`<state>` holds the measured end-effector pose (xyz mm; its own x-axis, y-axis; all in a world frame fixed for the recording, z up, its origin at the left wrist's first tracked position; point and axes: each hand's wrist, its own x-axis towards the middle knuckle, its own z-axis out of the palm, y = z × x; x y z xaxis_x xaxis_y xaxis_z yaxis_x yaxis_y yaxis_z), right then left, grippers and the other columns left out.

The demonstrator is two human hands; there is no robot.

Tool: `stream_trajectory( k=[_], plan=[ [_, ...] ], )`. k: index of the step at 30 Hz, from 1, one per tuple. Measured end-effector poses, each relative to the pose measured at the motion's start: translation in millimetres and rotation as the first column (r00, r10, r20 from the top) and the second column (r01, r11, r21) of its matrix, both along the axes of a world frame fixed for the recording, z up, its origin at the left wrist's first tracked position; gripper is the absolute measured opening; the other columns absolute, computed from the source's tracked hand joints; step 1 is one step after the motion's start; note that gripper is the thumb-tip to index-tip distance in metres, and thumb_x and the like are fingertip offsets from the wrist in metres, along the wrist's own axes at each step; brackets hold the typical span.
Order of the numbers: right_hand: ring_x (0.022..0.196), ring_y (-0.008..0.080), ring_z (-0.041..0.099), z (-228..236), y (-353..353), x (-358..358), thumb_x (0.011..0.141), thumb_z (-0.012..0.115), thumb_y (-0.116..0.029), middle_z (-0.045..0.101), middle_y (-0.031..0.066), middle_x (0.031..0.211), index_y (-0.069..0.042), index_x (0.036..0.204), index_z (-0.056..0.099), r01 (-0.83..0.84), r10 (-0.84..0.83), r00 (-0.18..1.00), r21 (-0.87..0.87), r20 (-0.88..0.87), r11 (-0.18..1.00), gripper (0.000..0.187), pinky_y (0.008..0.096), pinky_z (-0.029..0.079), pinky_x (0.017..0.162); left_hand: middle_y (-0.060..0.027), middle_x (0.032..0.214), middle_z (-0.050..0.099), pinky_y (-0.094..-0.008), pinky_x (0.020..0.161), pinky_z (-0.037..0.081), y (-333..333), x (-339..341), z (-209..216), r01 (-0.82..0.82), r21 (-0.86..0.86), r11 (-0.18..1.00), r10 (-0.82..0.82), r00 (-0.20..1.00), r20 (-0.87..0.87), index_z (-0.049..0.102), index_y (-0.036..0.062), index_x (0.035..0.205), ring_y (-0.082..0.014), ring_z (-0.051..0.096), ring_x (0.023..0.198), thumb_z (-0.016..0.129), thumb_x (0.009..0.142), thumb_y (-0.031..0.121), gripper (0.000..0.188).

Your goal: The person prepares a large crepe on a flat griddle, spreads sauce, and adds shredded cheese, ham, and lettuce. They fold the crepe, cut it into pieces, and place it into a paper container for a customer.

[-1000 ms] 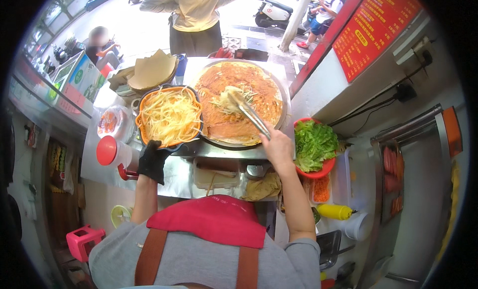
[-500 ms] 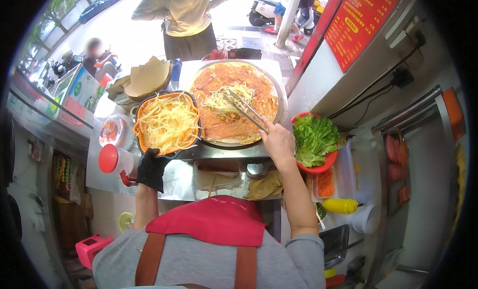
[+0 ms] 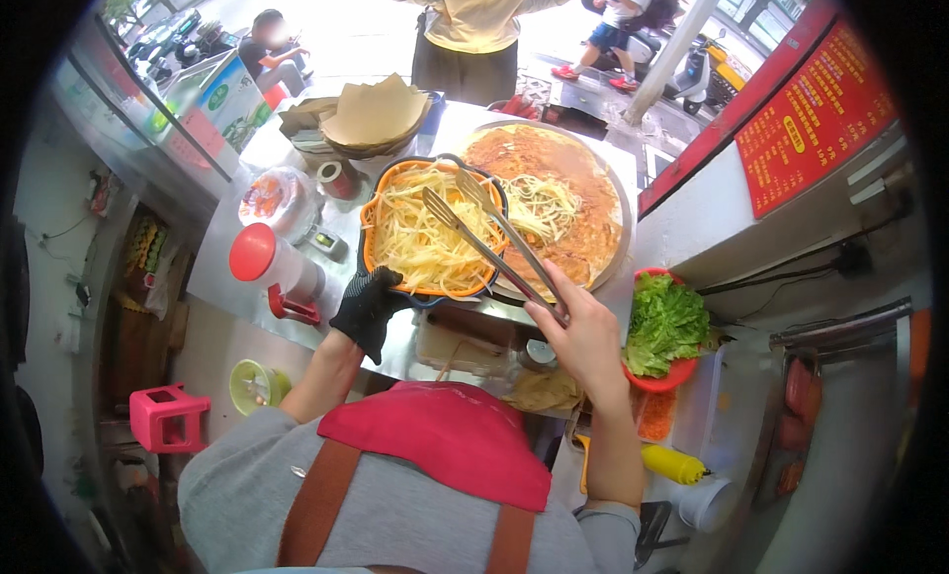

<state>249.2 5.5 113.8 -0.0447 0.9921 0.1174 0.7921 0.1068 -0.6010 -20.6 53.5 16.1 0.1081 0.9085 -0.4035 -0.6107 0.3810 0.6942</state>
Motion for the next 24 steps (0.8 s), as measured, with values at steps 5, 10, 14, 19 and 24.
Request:
stream_trajectory(
  k=[5,10,14,19,24],
  plan=[
    [0.068,0.0266,0.059,-13,9,-5,0.08,0.068,-0.028,0.06,0.0116,0.077,-0.018,0.129,0.053,-0.026,0.026,1.0,0.038,0.013,0.999,0.052,0.0365,0.046,0.063,-0.0108,0.125,0.05,-0.0303,0.078,0.053,-6,18,18,0.02,0.132,0.991,-0.001,0.99,-0.142,0.023,0.0134,0.143,-0.0229,0.056,0.104,0.046,0.072,-0.007,0.077],
    [0.074,0.0292,0.063,-4,5,0,0.081,0.068,-0.022,0.064,0.0149,0.086,-0.016,0.123,0.058,-0.043,0.045,0.999,0.101,-0.008,0.994,0.043,0.0346,0.048,0.068,-0.011,0.122,0.05,-0.0283,0.079,0.051,-3,19,8,0.029,0.175,0.984,-0.014,0.996,-0.083,0.022,0.0123,0.143,-0.0225,0.056,0.101,0.047,0.073,-0.007,0.077],
    [0.078,0.0244,0.065,-2,0,8,0.081,0.067,-0.019,0.066,0.0158,0.091,-0.016,0.121,0.06,0.016,0.005,0.988,0.134,-0.152,0.991,0.041,0.031,0.049,0.071,-0.0181,0.122,0.052,-0.0388,0.08,0.056,-1,18,9,0.041,0.023,0.999,-0.039,0.997,-0.074,0.028,0.0079,0.14,-0.032,0.06,0.099,0.05,0.078,0.001,0.066],
    [0.076,0.017,0.066,4,-3,26,0.083,0.066,-0.019,0.067,0.0159,0.091,-0.014,0.121,0.06,0.21,-0.198,0.954,0.033,-0.224,0.977,0.039,0.0285,0.049,0.069,-0.0173,0.102,0.059,-0.0358,0.067,0.054,8,7,-4,-0.004,-0.078,0.997,0.001,0.999,-0.043,0.044,0.0018,0.123,-0.0282,0.061,0.081,0.051,0.08,0.005,0.044],
    [0.073,0.0276,0.064,-21,10,54,0.084,0.063,-0.032,0.066,0.0153,0.082,-0.018,0.125,0.057,0.275,-0.277,0.961,0.075,0.022,0.959,0.044,0.035,0.048,0.067,-0.0167,0.097,0.06,-0.0387,0.072,0.056,8,-17,-21,-0.041,-0.083,0.996,0.048,0.995,0.085,0.051,-0.0023,0.108,-0.0285,0.063,0.083,0.052,0.083,0.008,0.027]
  ],
)
